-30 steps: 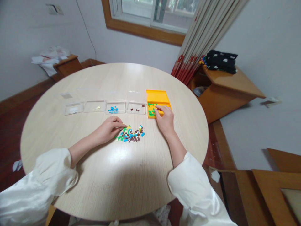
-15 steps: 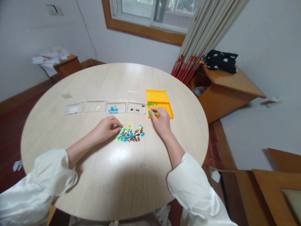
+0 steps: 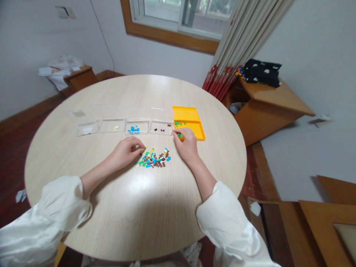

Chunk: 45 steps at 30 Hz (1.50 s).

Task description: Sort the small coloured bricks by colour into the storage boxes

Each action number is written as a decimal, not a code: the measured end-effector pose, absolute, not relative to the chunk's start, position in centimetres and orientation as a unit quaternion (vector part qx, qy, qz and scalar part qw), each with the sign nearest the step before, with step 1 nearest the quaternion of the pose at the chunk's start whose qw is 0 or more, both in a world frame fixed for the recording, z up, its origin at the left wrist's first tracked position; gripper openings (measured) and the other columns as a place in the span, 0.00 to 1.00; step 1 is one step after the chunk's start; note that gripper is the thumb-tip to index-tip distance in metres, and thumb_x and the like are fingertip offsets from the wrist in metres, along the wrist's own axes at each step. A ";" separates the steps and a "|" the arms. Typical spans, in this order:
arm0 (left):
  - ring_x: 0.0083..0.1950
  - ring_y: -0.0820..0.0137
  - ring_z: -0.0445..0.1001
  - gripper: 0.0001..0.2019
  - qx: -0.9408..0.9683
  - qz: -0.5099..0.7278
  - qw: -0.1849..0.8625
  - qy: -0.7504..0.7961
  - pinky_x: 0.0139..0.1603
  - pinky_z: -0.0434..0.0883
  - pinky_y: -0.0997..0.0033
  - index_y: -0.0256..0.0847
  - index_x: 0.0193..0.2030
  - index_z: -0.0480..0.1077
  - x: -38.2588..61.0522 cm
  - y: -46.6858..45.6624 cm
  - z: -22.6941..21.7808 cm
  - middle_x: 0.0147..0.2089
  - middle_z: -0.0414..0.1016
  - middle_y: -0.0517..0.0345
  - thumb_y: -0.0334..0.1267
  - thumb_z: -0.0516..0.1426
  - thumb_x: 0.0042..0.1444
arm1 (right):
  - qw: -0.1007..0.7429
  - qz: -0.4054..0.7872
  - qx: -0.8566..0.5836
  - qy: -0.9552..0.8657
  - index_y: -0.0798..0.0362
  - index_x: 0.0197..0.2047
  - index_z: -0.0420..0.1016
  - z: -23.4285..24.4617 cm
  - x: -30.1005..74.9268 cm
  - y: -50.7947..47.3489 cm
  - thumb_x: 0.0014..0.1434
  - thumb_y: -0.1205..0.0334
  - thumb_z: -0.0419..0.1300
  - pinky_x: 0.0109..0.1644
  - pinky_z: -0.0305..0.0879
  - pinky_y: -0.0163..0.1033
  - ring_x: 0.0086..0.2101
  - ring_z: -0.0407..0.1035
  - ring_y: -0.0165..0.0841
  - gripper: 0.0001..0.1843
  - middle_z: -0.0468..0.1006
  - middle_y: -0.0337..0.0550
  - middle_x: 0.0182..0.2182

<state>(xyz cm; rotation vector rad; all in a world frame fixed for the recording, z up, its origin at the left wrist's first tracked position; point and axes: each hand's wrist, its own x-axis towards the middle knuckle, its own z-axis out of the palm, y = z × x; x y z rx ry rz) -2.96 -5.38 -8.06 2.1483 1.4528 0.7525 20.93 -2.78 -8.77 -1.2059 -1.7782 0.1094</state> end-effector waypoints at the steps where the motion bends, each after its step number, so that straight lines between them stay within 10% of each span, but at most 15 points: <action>1: 0.38 0.66 0.71 0.04 0.767 0.283 0.224 0.530 0.43 0.67 0.64 0.38 0.31 0.74 -2.9 -5.4 -8.0 0.34 0.76 0.53 0.30 0.57 0.51 | 0.478 0.047 -0.488 -0.729 0.51 0.31 0.75 -8.7 20.7 -2.9 0.58 0.63 0.58 0.40 0.66 0.44 0.34 0.70 0.37 0.06 0.78 0.43 0.30; 6: 0.27 0.72 0.68 0.06 0.727 0.325 0.288 0.531 0.34 0.66 0.70 0.38 0.34 0.73 -2.6 -5.7 -7.5 0.26 0.74 0.60 0.33 0.54 0.54 | 0.480 0.070 -0.457 -0.746 0.51 0.33 0.75 -8.4 19.3 -3.8 0.58 0.65 0.57 0.42 0.66 0.44 0.34 0.71 0.36 0.05 0.79 0.43 0.30; 24: 0.35 0.69 0.77 0.08 0.676 0.380 0.440 0.452 0.38 0.71 0.69 0.40 0.41 0.64 -1.8 -6.4 -7.7 0.31 0.78 0.58 0.34 0.54 0.53 | 0.381 0.141 -0.364 -0.838 0.49 0.37 0.77 -8.4 15.8 -5.9 0.61 0.63 0.57 0.44 0.64 0.43 0.38 0.70 0.36 0.06 0.79 0.43 0.34; 45: 0.43 0.64 0.69 0.13 0.849 0.212 0.229 0.426 0.48 0.66 0.59 0.43 0.38 0.78 -3.2 -5.5 -8.4 0.39 0.72 0.51 0.27 0.53 0.54 | 0.440 0.050 -0.559 -0.701 0.52 0.33 0.75 -9.5 23.8 -1.1 0.53 0.63 0.59 0.43 0.68 0.47 0.37 0.72 0.39 0.05 0.80 0.46 0.34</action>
